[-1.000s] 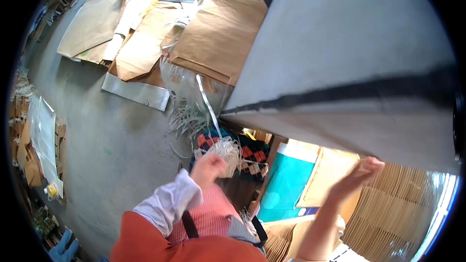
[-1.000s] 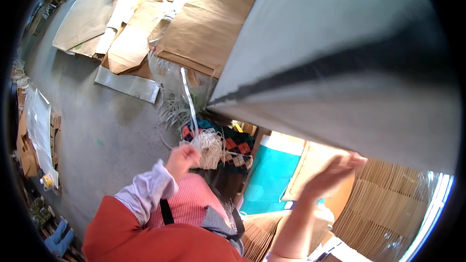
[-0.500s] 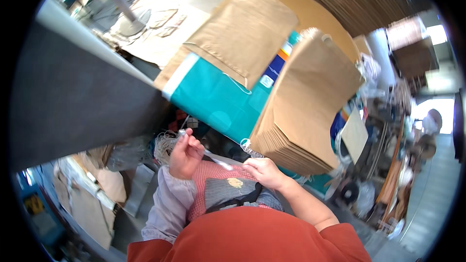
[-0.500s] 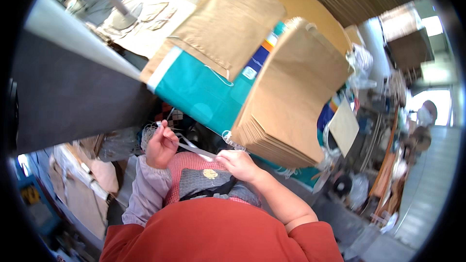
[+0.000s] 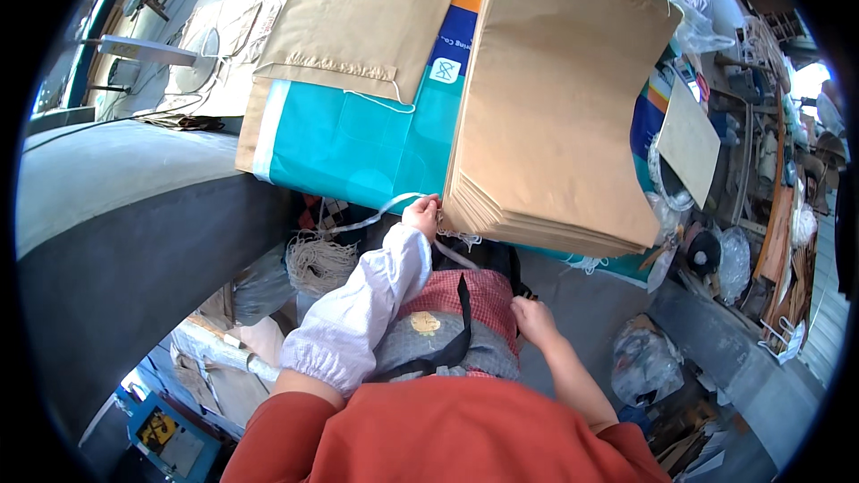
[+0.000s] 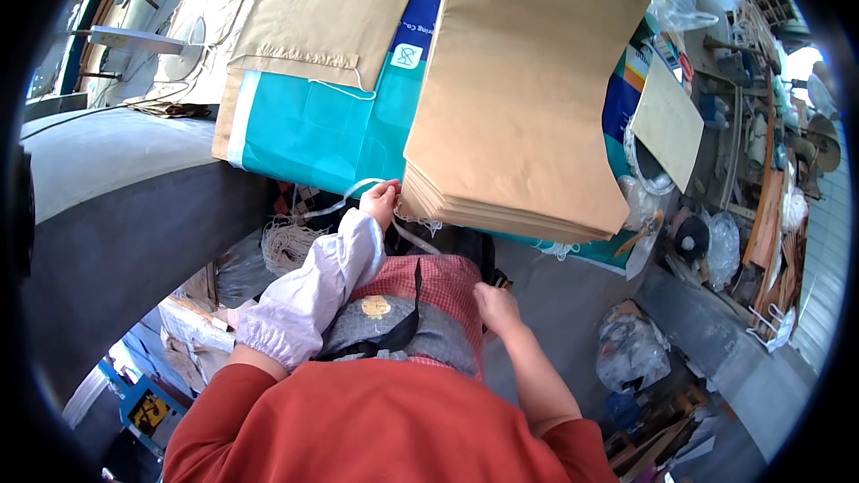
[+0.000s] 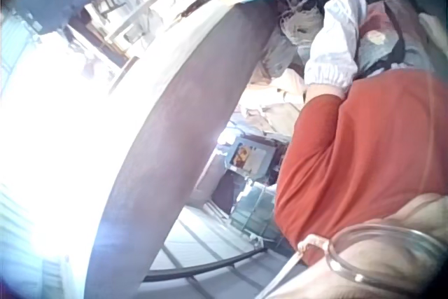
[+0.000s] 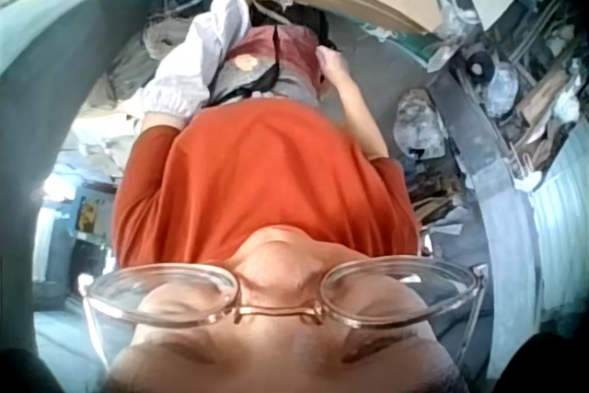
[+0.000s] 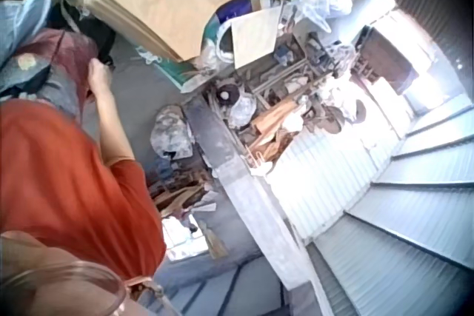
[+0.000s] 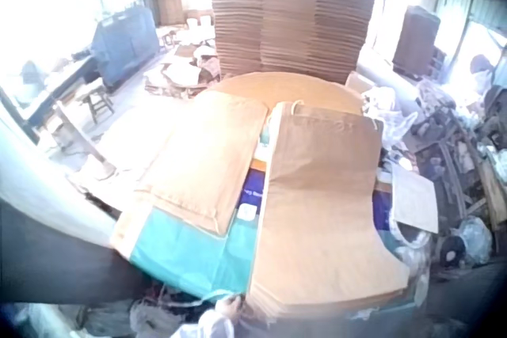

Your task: The person stacks brown paper bags on a table, aligns them, and ties them with string. The person then carries the tied stack to another area where other workers are present.

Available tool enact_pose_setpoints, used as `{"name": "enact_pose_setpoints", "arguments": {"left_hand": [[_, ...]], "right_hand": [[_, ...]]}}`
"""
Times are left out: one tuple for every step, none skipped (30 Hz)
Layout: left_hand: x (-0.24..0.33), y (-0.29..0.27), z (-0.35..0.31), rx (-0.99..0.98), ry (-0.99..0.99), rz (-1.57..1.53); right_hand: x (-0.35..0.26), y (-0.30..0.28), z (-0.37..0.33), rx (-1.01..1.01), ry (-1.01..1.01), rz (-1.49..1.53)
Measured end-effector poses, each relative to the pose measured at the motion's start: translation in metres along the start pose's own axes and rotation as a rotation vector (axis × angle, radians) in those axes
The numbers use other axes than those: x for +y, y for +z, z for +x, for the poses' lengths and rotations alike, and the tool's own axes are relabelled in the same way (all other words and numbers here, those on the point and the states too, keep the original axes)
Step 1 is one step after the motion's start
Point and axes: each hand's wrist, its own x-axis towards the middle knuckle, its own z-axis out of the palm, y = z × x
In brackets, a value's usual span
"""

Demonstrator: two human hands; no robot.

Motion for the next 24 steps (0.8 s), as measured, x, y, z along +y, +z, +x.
{"name": "enact_pose_setpoints", "arguments": {"left_hand": [[0.001, 0.0, 0.0, -0.005, -0.054, -0.062], [0.008, 0.002, 0.001, -0.011, -0.103, -0.121], [0.014, 0.001, 0.003, -0.012, -0.15, -0.183], [0.021, -0.002, 0.007, -0.03, -0.239, -0.17], [0.025, -0.006, 0.008, -0.068, -0.23, -0.123], [0.038, -0.005, 0.001, -0.093, -0.226, -0.123], [0.049, -0.004, -0.005, -0.117, -0.224, -0.122], [0.048, -0.009, -0.004, -0.206, -0.201, -0.063], [0.044, -0.009, -0.007, -0.25, -0.311, -0.125], [0.04, -0.012, -0.01, -0.331, -0.363, -0.23], [0.037, -0.016, -0.011, -0.416, -0.415, -0.331], [0.05, -0.016, -0.017, -0.451, -0.444, -0.311], [0.063, -0.015, -0.027, -0.447, -0.447, -0.409], [0.077, -0.015, -0.036, -0.466, -0.412, -0.373], [0.086, -0.016, -0.042, -0.484, -0.379, -0.341], [0.086, -0.02, -0.042, -0.5, -0.342, -0.348], [0.094, -0.019, -0.046, -0.547, -0.312, -0.388], [0.115, -0.009, -0.058, -0.522, -0.324, -0.416], [0.132, 0.001, -0.068, -0.495, -0.331, -0.445], [0.135, -0.001, -0.066, -0.57, -0.321, -0.442], [0.138, -0.005, -0.061, -0.649, -0.316, -0.438], [0.139, -0.007, -0.06, -0.723, -0.308, -0.44], [0.144, -0.003, -0.063, -0.721, -0.314, -0.454], [0.15, -0.001, -0.069, -0.712, -0.322, -0.474]], "right_hand": [[0.002, 0.004, 0.002, 0.008, 0.002, 0.007], [0.005, 0.009, 0.005, 0.046, -0.019, 0.054], [0.006, 0.011, 0.008, 0.046, -0.007, 0.061], [0.007, 0.012, 0.011, 0.045, 0.006, 0.067], [0.008, 0.014, 0.013, 0.041, 0.018, 0.075], [0.01, 0.017, 0.014, 0.067, 0.0, 0.109], [0.012, 0.02, 0.015, 0.094, -0.018, 0.143], [0.014, 0.021, 0.016, 0.119, -0.04, 0.173], [0.016, 0.024, 0.016, 0.124, -0.049, 0.178], [0.017, 0.028, 0.018, 0.128, -0.058, 0.183], [0.017, 0.032, 0.019, 0.139, -0.064, 0.191], [0.018, 0.041, 0.024, 0.183, -0.119, 0.19], [0.018, 0.047, 0.028, 0.194, -0.137, 0.199], [0.012, 0.052, 0.032, 0.203, -0.159, 0.207], [0.005, 0.055, 0.036, 0.209, -0.181, 0.215], [-0.003, 0.059, 0.039, 0.145, -0.175, 0.214], [-0.013, 0.059, 0.045, 0.084, -0.176, 0.212], [-0.015, 0.056, 0.053, 0.025, -0.179, 0.208], [-0.011, 0.052, 0.068, -0.107, -0.103, 0.575], [-0.004, 0.051, 0.087, -0.247, -0.026, 0.942], [0.004, 0.052, 0.105, -0.388, 0.057, 1.309], [0.013, 0.057, 0.122, -0.268, 0.24, 1.891], [0.021, 0.059, 0.136, -0.102, 0.442, 2.462], [0.016, 0.042, 0.138, 0.06, 0.411, 2.501]]}}
